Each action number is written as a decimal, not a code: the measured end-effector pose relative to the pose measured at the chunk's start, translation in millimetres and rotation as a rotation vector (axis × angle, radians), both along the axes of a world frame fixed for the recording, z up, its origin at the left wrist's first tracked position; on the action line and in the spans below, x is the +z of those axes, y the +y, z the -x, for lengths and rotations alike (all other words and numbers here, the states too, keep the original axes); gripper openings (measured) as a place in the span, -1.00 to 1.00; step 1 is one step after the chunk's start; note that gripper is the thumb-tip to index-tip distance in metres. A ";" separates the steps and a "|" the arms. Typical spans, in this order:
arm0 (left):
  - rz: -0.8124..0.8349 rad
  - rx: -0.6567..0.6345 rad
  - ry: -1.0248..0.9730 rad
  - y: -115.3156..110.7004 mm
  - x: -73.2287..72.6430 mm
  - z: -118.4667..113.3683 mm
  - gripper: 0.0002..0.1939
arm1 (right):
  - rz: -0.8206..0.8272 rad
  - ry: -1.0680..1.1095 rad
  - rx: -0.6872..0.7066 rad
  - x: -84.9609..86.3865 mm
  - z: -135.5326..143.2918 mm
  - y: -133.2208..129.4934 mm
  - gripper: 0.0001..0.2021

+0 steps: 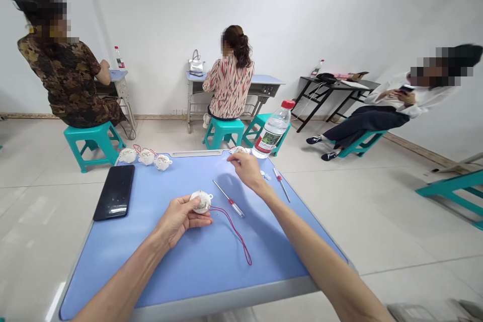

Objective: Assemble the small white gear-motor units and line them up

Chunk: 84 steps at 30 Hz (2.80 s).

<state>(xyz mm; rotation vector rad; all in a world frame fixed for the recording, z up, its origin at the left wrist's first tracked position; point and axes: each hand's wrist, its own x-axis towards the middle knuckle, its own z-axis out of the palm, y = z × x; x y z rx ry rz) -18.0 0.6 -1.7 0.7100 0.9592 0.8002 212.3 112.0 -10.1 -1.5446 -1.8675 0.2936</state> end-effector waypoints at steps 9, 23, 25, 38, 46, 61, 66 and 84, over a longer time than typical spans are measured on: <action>0.008 0.008 -0.010 -0.5 -0.2 0.6 -0.72 | 0.085 -0.440 0.063 -7.9 2.5 22.1 -0.60; 0.008 0.022 -0.016 0.9 -0.6 -0.3 -0.73 | -0.005 -0.515 -0.036 -28.1 5.7 12.7 -0.72; 0.007 0.021 -0.016 0.7 0.0 0.1 -0.73 | -0.020 -0.488 -0.042 -31.0 8.4 8.8 -0.73; -0.002 0.024 -0.009 -0.8 1.3 1.3 -0.73 | -0.089 -0.007 0.110 -15.0 16.5 -37.0 -0.78; -0.022 0.083 0.006 -2.1 6.2 -0.1 -0.75 | -0.050 0.342 0.381 22.7 41.3 -79.7 -0.83; -0.022 0.075 -0.017 -2.6 2.2 0.3 -0.75 | -0.168 0.202 0.490 28.8 49.0 -93.3 -0.84; -0.022 0.078 -0.035 -3.4 2.4 0.3 -0.77 | -0.188 0.158 0.568 27.4 50.2 -95.0 -0.79; -0.025 0.080 -0.053 -3.5 1.7 0.4 -0.78 | -0.211 0.011 0.594 23.2 50.4 -94.6 -0.79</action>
